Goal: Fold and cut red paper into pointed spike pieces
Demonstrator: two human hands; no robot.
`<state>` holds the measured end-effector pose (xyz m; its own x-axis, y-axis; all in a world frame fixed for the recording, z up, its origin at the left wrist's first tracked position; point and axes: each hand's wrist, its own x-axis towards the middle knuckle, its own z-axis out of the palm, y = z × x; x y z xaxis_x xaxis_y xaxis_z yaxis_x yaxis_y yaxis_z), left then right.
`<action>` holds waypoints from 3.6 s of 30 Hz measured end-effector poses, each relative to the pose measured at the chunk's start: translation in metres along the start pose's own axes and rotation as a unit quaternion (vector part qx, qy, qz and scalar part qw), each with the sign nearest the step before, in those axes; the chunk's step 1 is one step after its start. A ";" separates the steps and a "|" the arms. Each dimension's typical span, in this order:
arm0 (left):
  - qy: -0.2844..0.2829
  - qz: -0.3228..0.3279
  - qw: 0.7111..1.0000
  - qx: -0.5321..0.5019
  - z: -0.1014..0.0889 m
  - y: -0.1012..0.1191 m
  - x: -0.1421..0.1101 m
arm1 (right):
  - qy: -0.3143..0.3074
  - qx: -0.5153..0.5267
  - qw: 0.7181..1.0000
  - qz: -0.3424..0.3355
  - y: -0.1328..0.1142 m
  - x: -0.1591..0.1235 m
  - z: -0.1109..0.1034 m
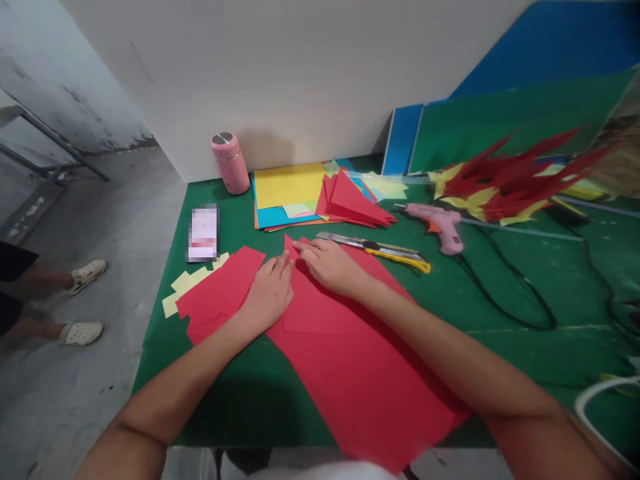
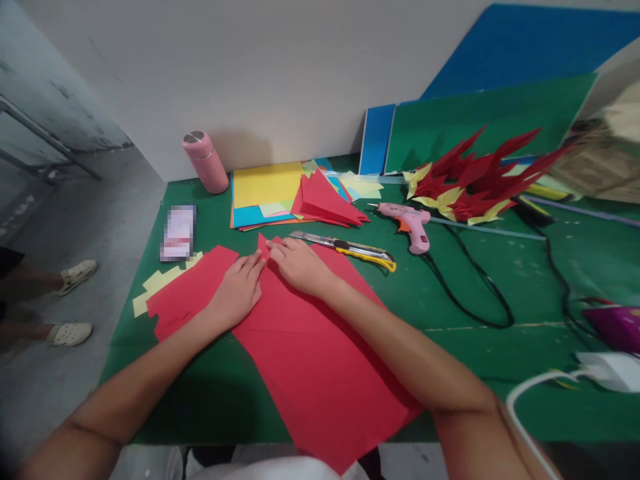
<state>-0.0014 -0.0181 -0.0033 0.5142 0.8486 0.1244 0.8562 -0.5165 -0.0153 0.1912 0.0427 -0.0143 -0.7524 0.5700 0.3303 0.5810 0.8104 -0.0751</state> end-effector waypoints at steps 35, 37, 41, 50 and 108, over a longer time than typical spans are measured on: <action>-0.062 0.034 0.994 -0.088 -0.025 -0.040 0.079 | 0.000 0.020 1.000 -0.017 -0.011 -0.042 -0.028; -0.043 0.028 0.994 -0.093 -0.025 -0.045 0.079 | 0.011 0.033 0.999 -0.019 -0.012 -0.043 -0.031; -0.014 0.004 0.995 -0.101 -0.031 -0.060 0.076 | 0.017 0.038 0.999 -0.009 -0.013 -0.044 -0.037; -0.020 -0.054 0.993 -0.103 -0.036 -0.067 0.071 | 0.067 0.019 0.996 -0.062 -0.008 -0.047 -0.040; 0.120 -0.210 0.733 -0.635 -0.004 -0.007 0.009 | -0.032 0.534 0.698 0.475 -0.006 -0.016 -0.039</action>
<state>-0.0029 -0.0072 0.0015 0.0640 0.9976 0.0274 0.1185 -0.0349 0.9923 0.2116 0.0237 0.0175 -0.2168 0.8964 -0.3867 0.2897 -0.3192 -0.9023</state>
